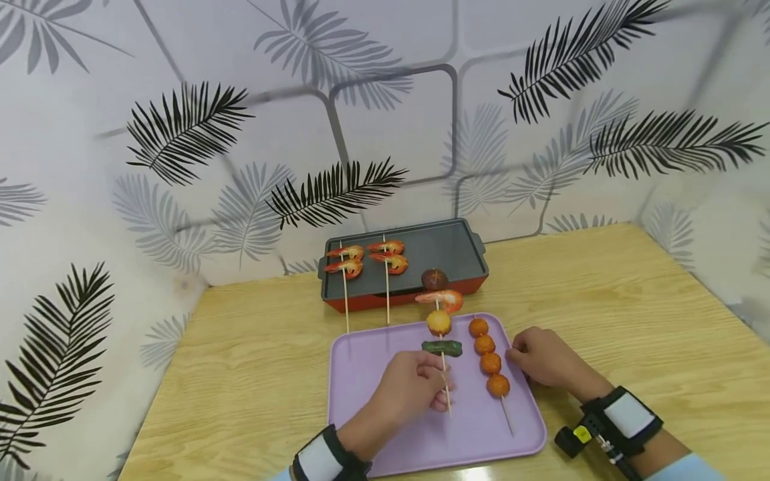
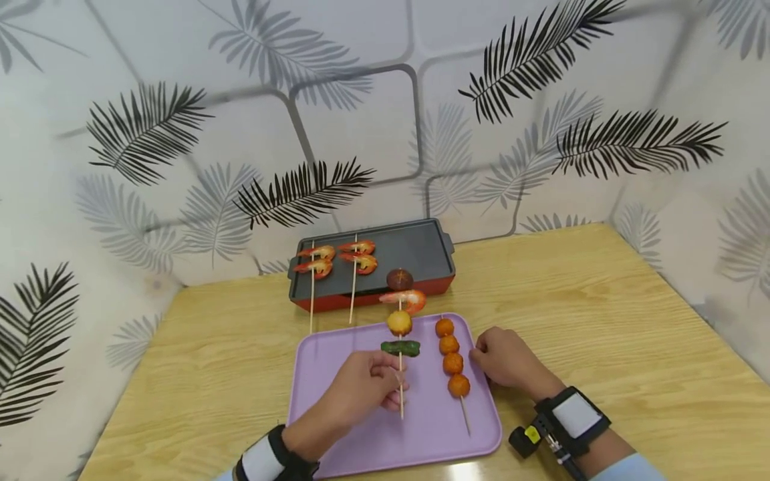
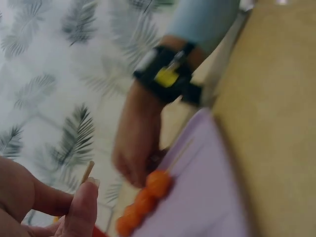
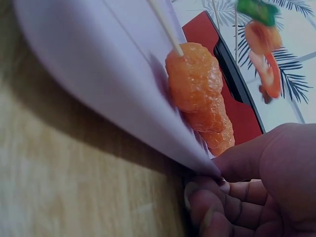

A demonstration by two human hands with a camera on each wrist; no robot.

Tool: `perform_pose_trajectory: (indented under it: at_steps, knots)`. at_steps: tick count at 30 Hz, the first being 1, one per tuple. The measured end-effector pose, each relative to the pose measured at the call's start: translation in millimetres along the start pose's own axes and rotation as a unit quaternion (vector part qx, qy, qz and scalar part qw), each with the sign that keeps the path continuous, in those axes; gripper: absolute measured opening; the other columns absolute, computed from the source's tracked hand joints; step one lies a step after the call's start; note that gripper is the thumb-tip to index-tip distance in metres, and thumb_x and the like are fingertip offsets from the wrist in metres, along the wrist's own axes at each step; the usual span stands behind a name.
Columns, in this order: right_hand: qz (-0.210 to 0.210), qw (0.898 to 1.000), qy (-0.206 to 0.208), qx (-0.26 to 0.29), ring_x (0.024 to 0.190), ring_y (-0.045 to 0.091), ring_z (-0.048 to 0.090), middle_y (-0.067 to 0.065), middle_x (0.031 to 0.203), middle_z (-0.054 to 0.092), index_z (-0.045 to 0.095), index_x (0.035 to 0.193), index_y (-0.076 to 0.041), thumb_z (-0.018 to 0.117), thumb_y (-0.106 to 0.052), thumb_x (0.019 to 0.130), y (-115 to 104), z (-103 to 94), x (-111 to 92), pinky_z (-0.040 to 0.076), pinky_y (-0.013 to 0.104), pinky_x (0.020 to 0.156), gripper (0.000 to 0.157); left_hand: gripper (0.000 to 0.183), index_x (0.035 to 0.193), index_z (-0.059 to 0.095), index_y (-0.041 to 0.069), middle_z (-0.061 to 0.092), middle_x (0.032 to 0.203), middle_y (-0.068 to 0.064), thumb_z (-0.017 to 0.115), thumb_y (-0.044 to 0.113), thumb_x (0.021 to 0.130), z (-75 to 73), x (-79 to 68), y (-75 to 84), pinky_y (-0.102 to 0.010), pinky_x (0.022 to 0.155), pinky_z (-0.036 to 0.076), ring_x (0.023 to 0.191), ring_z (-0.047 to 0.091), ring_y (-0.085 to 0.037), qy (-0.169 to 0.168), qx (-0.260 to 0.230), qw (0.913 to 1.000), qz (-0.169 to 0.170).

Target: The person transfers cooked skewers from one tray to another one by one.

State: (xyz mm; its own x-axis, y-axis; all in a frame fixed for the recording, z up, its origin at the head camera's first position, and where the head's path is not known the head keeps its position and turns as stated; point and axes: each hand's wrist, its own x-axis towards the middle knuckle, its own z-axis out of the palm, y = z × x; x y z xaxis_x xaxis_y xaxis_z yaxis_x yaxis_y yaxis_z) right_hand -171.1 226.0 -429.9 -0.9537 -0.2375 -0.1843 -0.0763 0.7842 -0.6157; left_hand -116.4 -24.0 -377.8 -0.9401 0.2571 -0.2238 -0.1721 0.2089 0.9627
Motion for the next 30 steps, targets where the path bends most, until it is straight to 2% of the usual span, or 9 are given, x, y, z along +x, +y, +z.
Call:
perform_pose_trajectory:
  at_steps: [4, 9, 20, 30]
  knots:
    - [0.005, 1.0, -0.004, 0.004, 0.054, 0.015, 0.053, 0.001, 0.061, 0.055, 0.067, 0.081, -0.006, 0.061, -0.015, 0.093, -0.2, 0.3, -0.7, 0.044, 0.029, 0.049, 0.016, 0.014, 0.1, 0.06, -0.007, 0.067, 0.075, -0.008, 0.053, -0.006, 0.089, 5.6, -23.1, -16.0, -0.026, 0.054, 0.056, 0.053, 0.058, -0.011, -0.028, -0.031, 0.9991, -0.005]
    - [0.001, 1.0, -0.003, 0.006, 0.054, 0.016, 0.053, 0.002, 0.061, 0.055, 0.067, 0.081, -0.006, 0.06, -0.015, 0.093, -1.2, -1.4, -0.9, 0.045, 0.029, 0.049, 0.017, 0.016, 0.101, 0.06, -0.009, 0.067, 0.076, -0.009, 0.051, -0.007, 0.087, 11.1, -35.3, -24.7, -0.024, 0.053, 0.056, 0.054, 0.058, -0.011, -0.035, -0.053, 0.998, 0.005]
    - [0.003, 1.0, -0.007, 0.005, 0.054, 0.015, 0.053, 0.001, 0.061, 0.055, 0.067, 0.082, -0.006, 0.06, -0.016, 0.094, 0.1, -0.1, -0.7, 0.044, 0.029, 0.05, 0.018, 0.013, 0.092, 0.061, -0.006, 0.067, 0.074, -0.01, 0.05, -0.01, 0.085, 22.6, -33.1, -48.2, -0.021, 0.051, 0.053, 0.051, 0.056, -0.009, -0.019, -0.063, 0.9978, -0.007]
    - [0.005, 1.0, -0.012, 0.007, 0.055, 0.016, 0.053, 0.001, 0.063, 0.056, 0.068, 0.084, -0.005, 0.06, -0.016, 0.095, -1.4, -1.6, -0.1, 0.045, 0.03, 0.05, 0.017, 0.01, 0.095, 0.062, -0.007, 0.068, 0.074, -0.009, 0.055, -0.009, 0.088, 29.4, -29.9, -59.7, -0.024, 0.053, 0.055, 0.051, 0.057, -0.008, -0.017, -0.066, 0.9975, -0.017]
